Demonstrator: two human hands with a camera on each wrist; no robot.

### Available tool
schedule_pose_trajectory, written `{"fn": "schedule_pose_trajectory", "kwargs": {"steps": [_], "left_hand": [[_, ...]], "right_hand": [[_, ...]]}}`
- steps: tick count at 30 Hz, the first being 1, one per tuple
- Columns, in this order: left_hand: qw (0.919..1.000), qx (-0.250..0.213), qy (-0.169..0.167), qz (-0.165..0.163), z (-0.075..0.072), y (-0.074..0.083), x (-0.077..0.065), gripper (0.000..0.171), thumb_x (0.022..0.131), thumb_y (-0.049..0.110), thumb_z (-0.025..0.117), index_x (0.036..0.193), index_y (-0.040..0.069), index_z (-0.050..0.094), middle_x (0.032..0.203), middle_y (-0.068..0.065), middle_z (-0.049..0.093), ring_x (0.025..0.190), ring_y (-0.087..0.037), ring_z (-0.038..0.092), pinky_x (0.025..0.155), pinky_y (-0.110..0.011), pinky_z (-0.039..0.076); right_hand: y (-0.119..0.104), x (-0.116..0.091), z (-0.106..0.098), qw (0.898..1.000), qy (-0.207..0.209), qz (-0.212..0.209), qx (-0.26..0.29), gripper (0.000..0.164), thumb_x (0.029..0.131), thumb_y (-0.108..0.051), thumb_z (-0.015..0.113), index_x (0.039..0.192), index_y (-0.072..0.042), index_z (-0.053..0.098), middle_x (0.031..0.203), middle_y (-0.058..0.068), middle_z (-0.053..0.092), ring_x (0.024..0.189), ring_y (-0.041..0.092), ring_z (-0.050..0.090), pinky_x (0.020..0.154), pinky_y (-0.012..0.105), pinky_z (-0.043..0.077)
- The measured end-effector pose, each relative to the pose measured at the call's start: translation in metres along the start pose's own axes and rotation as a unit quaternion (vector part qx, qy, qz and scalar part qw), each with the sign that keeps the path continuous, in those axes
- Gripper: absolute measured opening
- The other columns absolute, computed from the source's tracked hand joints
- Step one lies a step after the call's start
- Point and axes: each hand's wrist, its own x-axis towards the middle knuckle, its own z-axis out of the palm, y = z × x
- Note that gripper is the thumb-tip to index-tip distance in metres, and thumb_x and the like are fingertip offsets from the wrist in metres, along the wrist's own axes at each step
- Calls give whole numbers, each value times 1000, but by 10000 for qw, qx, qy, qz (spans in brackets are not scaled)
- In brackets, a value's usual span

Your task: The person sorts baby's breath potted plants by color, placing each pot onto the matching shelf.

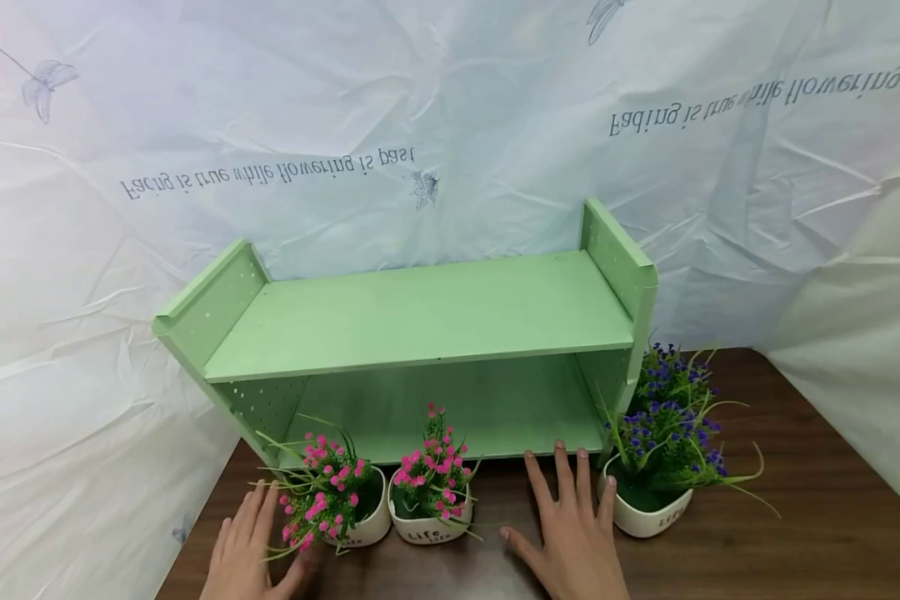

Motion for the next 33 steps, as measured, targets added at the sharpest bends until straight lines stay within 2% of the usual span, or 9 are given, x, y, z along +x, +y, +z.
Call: {"fn": "schedule_pose_trajectory", "kwargs": {"steps": [5, 7, 9, 11, 14, 17, 25, 29, 33], "left_hand": [[9986, -202, 285, 397, -17, -5, 0, 92, 75, 8, 76, 154, 5, 29, 148, -28, 39, 125, -47, 46, 90, -66, 45], [9961, -259, 682, 495, -26, -5, 3, 83, 76, 1, 72, 151, 1, 36, 143, -27, 45, 119, -45, 52, 82, -62, 50], [9900, -536, 1236, 407, -37, -3, 9, 74, 78, -1, 69, 147, 2, 44, 138, -24, 51, 117, -40, 55, 93, -48, 51], [9779, -1015, 1799, 309, -50, 1, 16, 66, 79, -4, 69, 142, 2, 51, 130, -21, 58, 112, -31, 57, 96, -30, 50], [9497, -1786, 2570, 69, -68, 9, 28, 52, 83, -5, 69, 133, 4, 61, 114, -15, 67, 102, -10, 61, 90, -4, 41], [9283, -2201, 2992, -142, -86, 17, 39, 41, 85, -6, 69, 125, 3, 66, 103, -10, 69, 94, 2, 61, 81, -4, 48], [9112, -2867, 2855, -778, -123, 13, 79, 42, 94, 8, 66, 134, 15, 61, 118, 1, 65, 108, -8, 62, 85, -9, 51], [9052, -3129, 2643, -1132, -132, 5, 98, 45, 97, 19, 63, 141, 24, 54, 130, 2, 62, 115, -7, 60, 85, -8, 49], [8964, -3415, 2577, -1159, -135, 5, 111, 45, 99, 23, 60, 143, 27, 53, 134, 1, 60, 116, -8, 59, 82, -11, 48]], "right_hand": [[0, 0, -1, 9999, -55, 6, 115, 97, 77, -67, 71, 155, -23, 34, 161, 23, 18, 146, 52, 11, 104, 80, 10], [0, 0, -2, 9999, -71, 8, 115, 97, 78, -67, 70, 156, -23, 34, 161, 23, 18, 146, 52, 10, 104, 80, 10], [0, 0, -2, 9999, -86, 17, 86, 98, 77, -68, 70, 156, -24, 33, 161, 23, 18, 146, 51, 10, 104, 80, 9], [0, -1, -2, 10000, -79, 16, 45, 98, 76, -69, 70, 156, -24, 33, 161, 23, 18, 146, 51, 10, 104, 80, 9], [-1, -1, -1, 10000, -61, -10, -16, 100, 75, -71, 70, 156, -24, 34, 161, 23, 19, 146, 51, 11, 104, 80, 9], [-1, 0, 1, 10000, -51, -58, -38, 100, 75, -71, 70, 155, -24, 35, 161, 23, 20, 145, 52, 13, 104, 80, 10], [-5, -3, 6, 10000, -1, -74, -51, 99, 74, -69, 72, 154, -23, 37, 160, 23, 22, 144, 52, 15, 104, 79, 11], [-7, -4, 7, 9998, 33, -173, -91, 99, 75, -73, 68, 154, -23, 36, 160, 23, 22, 144, 52, 15, 104, 79, 13], [-8, -3, 5, 9997, 48, -231, -74, 99, 75, -73, 67, 155, -24, 35, 161, 22, 21, 145, 51, 14, 105, 78, 13]]}}
